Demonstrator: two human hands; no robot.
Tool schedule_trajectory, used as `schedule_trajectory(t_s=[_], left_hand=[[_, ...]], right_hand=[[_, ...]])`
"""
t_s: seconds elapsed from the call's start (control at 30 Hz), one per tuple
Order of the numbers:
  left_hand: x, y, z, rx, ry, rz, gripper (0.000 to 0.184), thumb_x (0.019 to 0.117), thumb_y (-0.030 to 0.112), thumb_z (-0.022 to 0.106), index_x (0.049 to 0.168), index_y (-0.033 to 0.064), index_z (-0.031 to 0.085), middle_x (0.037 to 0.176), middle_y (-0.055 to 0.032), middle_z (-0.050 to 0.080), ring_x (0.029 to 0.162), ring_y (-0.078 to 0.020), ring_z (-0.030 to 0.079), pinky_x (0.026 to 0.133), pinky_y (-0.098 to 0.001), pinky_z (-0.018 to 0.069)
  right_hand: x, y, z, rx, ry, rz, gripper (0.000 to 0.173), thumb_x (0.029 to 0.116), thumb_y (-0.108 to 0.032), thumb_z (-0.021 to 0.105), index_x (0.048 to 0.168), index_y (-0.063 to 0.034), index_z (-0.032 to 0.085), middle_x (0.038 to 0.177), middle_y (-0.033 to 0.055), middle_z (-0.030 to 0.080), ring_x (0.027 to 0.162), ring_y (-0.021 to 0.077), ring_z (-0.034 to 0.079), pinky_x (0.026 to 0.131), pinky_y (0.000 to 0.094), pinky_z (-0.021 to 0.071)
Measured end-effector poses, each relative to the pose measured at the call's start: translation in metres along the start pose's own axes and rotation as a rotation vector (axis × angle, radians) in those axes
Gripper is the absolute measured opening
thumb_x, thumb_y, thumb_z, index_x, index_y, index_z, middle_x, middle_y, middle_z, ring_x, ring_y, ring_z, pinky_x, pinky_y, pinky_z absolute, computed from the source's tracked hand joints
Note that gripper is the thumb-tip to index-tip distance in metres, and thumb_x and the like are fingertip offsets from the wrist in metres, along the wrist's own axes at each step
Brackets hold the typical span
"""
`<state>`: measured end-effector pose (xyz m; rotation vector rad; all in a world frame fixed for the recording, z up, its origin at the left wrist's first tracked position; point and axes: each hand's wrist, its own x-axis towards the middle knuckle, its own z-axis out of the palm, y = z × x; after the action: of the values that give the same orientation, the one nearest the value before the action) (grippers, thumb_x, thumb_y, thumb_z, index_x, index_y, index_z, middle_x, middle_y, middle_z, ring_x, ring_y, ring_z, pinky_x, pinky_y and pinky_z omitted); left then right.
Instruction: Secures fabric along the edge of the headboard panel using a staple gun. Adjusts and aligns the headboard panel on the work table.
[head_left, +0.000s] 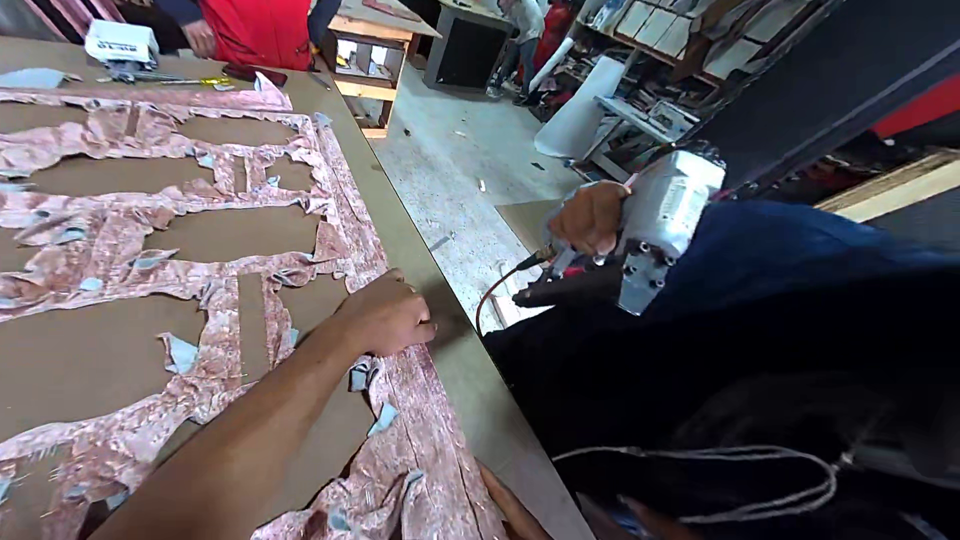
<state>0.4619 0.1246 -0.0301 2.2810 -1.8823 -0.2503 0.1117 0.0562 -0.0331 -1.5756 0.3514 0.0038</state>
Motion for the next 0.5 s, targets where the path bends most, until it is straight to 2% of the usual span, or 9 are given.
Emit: schedule_trajectory(t_s=[0.07,0.2,0.27,0.33,0.37,0.43,0.5], left_hand=[[0.002,0.000,0.001,0.009,-0.038,-0.008,0.054,0.1055,0.052,0.038,0.071,0.0208,0.066,0.068,0.0047,0.063,0.079,-0.0139,0.063,0.099,-0.0437,0.0414],[0.005,-0.003,0.003,0.027,-0.060,-0.007,0.055,0.1043,0.053,0.037,0.067,0.0201,0.061,0.064,0.0032,0.060,0.072,-0.0154,0.061,0.093,-0.0444,0.0428],[0.005,0.000,0.002,0.030,-0.065,-0.003,0.055,0.1047,0.052,0.038,0.068,0.0202,0.062,0.064,0.0033,0.060,0.071,-0.0151,0.060,0.090,-0.0435,0.0426],[0.003,0.004,-0.001,0.025,-0.062,-0.014,0.054,0.1045,0.051,0.040,0.067,0.0202,0.062,0.063,0.0034,0.060,0.069,-0.0150,0.060,0.089,-0.0433,0.0427],[0.002,0.005,-0.004,0.023,-0.065,-0.018,0.054,0.1046,0.051,0.040,0.067,0.0202,0.063,0.063,0.0035,0.060,0.070,-0.0149,0.060,0.090,-0.0431,0.0431],[0.003,0.003,-0.008,0.019,-0.081,-0.023,0.055,0.1053,0.050,0.040,0.066,0.0195,0.062,0.062,0.0033,0.059,0.070,-0.0147,0.060,0.091,-0.0428,0.0426],[0.005,0.001,-0.008,0.020,-0.095,-0.010,0.054,0.1053,0.050,0.040,0.066,0.0193,0.062,0.062,0.0032,0.059,0.070,-0.0147,0.060,0.090,-0.0427,0.0424]], right_hand=[[-0.001,-0.001,0.000,0.003,-0.012,-0.004,0.064,0.1074,-0.018,0.053,0.160,0.0026,0.025,0.156,0.0174,0.047,0.132,0.0224,0.059,0.110,0.0425,0.0517],[0.003,-0.002,-0.001,0.021,-0.044,0.019,0.065,0.1070,-0.015,0.052,0.161,0.0023,0.020,0.154,0.0167,0.049,0.128,0.0215,0.062,0.107,0.0425,0.0538],[0.006,-0.002,-0.004,0.000,-0.064,0.028,0.059,0.1082,-0.018,0.051,0.158,0.0031,0.028,0.146,0.0155,0.056,0.123,0.0203,0.064,0.105,0.0428,0.0552],[0.015,-0.002,-0.005,-0.028,-0.078,0.043,0.042,0.1095,-0.022,0.050,0.143,0.0019,0.048,0.122,0.0109,0.069,0.107,0.0176,0.069,0.096,0.0419,0.0582],[0.021,-0.004,-0.003,-0.033,-0.088,0.062,0.038,0.1092,-0.024,0.051,0.137,0.0009,0.052,0.114,0.0093,0.071,0.101,0.0170,0.071,0.093,0.0417,0.0596],[0.029,-0.007,0.000,-0.014,-0.097,0.084,0.038,0.1056,-0.024,0.059,0.134,0.0009,0.053,0.111,0.0087,0.072,0.100,0.0170,0.071,0.092,0.0415,0.0602],[0.029,-0.009,0.002,0.011,-0.089,0.104,0.049,0.0974,-0.017,0.072,0.136,0.0015,0.050,0.116,0.0091,0.072,0.105,0.0170,0.072,0.096,0.0407,0.0601]])
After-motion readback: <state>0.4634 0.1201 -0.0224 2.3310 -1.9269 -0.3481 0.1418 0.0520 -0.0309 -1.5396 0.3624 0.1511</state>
